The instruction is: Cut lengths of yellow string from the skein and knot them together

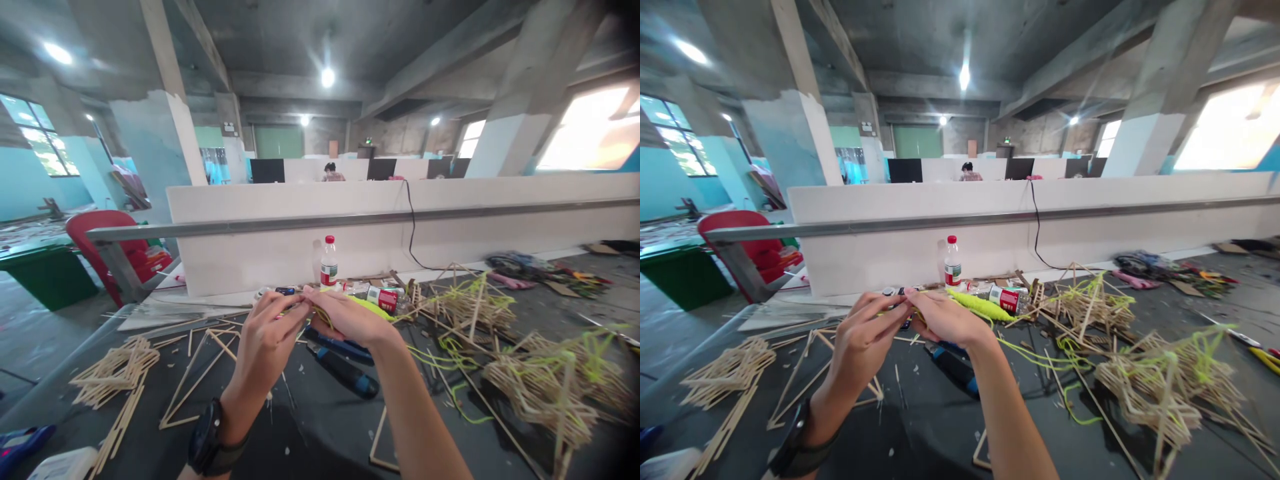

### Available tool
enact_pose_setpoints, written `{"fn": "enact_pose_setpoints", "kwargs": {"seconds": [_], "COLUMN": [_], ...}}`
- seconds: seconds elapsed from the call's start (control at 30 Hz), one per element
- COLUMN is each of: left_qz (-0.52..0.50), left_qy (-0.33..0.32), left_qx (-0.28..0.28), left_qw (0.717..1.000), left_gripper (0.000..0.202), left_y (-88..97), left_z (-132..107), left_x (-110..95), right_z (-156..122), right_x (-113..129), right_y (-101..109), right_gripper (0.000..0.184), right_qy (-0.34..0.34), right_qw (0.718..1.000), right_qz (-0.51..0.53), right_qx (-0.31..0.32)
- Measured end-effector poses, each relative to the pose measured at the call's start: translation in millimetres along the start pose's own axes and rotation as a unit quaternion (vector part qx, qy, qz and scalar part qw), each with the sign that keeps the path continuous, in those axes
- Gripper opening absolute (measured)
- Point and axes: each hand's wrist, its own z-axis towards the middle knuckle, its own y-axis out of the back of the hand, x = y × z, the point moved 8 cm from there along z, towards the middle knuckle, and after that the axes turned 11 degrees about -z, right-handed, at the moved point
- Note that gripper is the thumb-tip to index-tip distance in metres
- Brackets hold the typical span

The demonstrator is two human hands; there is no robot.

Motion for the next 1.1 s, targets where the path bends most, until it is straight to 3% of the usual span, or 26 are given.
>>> {"fn": "enact_pose_setpoints", "kwargs": {"seconds": [0.13,0.3,0.53,0.63,0.73,0.8,0.93,1.03,1.1], "left_qz": [0.037,0.083,0.050,0.026,-0.025,-0.093,-0.268,-0.326,-0.345], "left_qy": [-0.007,-0.016,0.007,0.036,0.123,0.225,0.403,0.429,0.423], "left_qx": [0.028,0.062,0.050,0.046,0.046,0.061,0.079,0.059,0.047], "left_qw": [0.999,0.994,0.997,0.998,0.991,0.968,0.872,0.840,0.837], "left_gripper": [0.033,0.022,0.014,0.014,0.016,0.020,0.025,0.027,0.026], "left_y": [-2.7,-8.8,-11.9,-11.6,-9.6,-10.5,-15.1,-12.1,-10.2], "left_z": [-0.9,-1.1,-0.5,1.6,2.1,-1.9,-17.3,-21.0,-21.2], "left_x": [-3.6,-6.3,-2.8,-1.5,8.7,23.0,45.2,50.0,50.5], "right_z": [-0.5,2.8,4.2,7.2,8.2,4.8,-9.9,-17.0,-17.4], "right_x": [-1.3,-10.0,-12.0,-15.5,-18.0,-15.2,-3.5,7.9,11.3], "right_y": [-5.4,-4.3,-5.6,-9.8,-12.3,-8.1,10.1,30.6,39.2], "right_gripper": [0.063,0.064,0.060,0.065,0.076,0.080,0.064,0.037,0.035], "right_qy": [-0.009,-0.028,-0.018,-0.031,-0.039,-0.027,0.010,0.059,0.070], "right_qw": [0.999,1.000,1.000,0.998,0.993,0.993,1.000,0.990,0.981], "right_qz": [0.020,0.002,0.006,-0.036,-0.092,-0.098,-0.022,0.085,0.048], "right_qx": [0.025,0.014,0.022,0.040,0.063,0.059,0.013,-0.096,-0.173]}}
